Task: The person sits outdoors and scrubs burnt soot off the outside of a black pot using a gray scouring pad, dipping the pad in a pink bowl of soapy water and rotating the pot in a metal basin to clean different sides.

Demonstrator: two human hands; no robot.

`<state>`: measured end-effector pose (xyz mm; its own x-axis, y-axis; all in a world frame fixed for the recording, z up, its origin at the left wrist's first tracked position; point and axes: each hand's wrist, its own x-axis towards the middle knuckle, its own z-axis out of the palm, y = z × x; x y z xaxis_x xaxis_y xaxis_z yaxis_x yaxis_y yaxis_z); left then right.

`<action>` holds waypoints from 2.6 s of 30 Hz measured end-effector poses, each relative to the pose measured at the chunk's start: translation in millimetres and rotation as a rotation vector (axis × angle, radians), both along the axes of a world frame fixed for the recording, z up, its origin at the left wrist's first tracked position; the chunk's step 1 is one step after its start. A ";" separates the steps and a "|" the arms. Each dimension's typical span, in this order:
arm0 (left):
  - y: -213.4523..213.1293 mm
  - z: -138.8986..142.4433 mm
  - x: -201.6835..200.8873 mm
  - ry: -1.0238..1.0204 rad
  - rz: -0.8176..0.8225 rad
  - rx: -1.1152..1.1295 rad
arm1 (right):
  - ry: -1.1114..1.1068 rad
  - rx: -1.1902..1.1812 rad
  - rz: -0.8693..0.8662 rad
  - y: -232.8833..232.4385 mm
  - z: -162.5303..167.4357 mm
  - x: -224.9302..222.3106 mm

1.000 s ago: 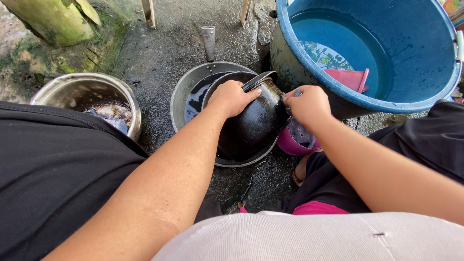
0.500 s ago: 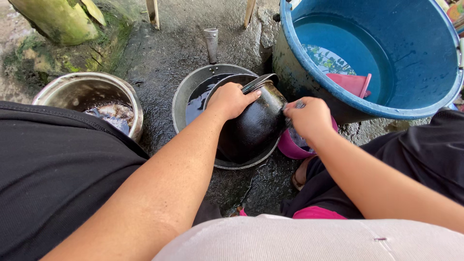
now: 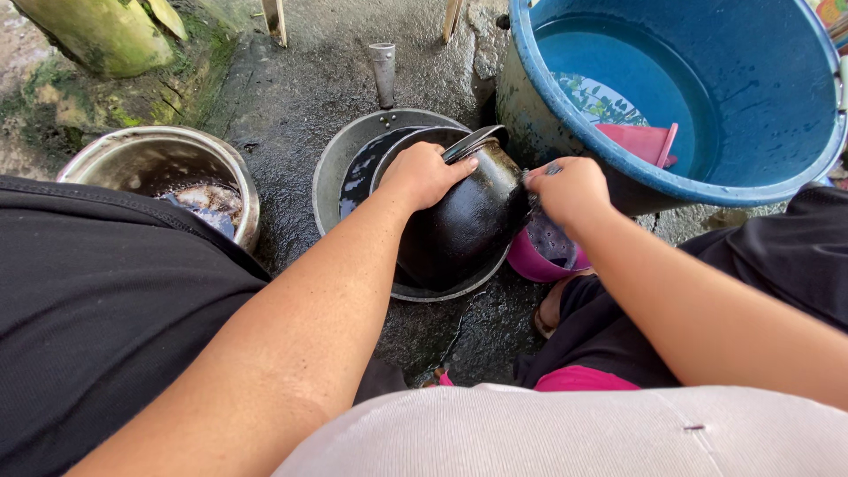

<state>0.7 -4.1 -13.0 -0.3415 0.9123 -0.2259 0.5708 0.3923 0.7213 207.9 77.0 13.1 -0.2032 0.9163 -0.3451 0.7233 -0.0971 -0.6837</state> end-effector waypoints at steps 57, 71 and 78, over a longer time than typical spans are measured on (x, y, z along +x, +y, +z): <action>5.3 -8.2 2.8 0.098 -0.053 0.025 | -0.175 0.267 0.232 31.1 -7.0 -46.1; 2.8 1.3 4.6 0.014 -0.027 -0.046 | -0.135 0.456 0.339 39.7 -18.1 -41.5; 4.5 -2.1 3.8 0.114 -0.062 0.007 | -0.186 0.207 0.154 38.6 -21.3 -21.0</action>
<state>4.5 0.4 -15.1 -0.3072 0.9339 -0.1827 0.6723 0.3489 0.6529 187.0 115.5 -8.2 -0.2960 0.9342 -0.1990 0.8331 0.1505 -0.5323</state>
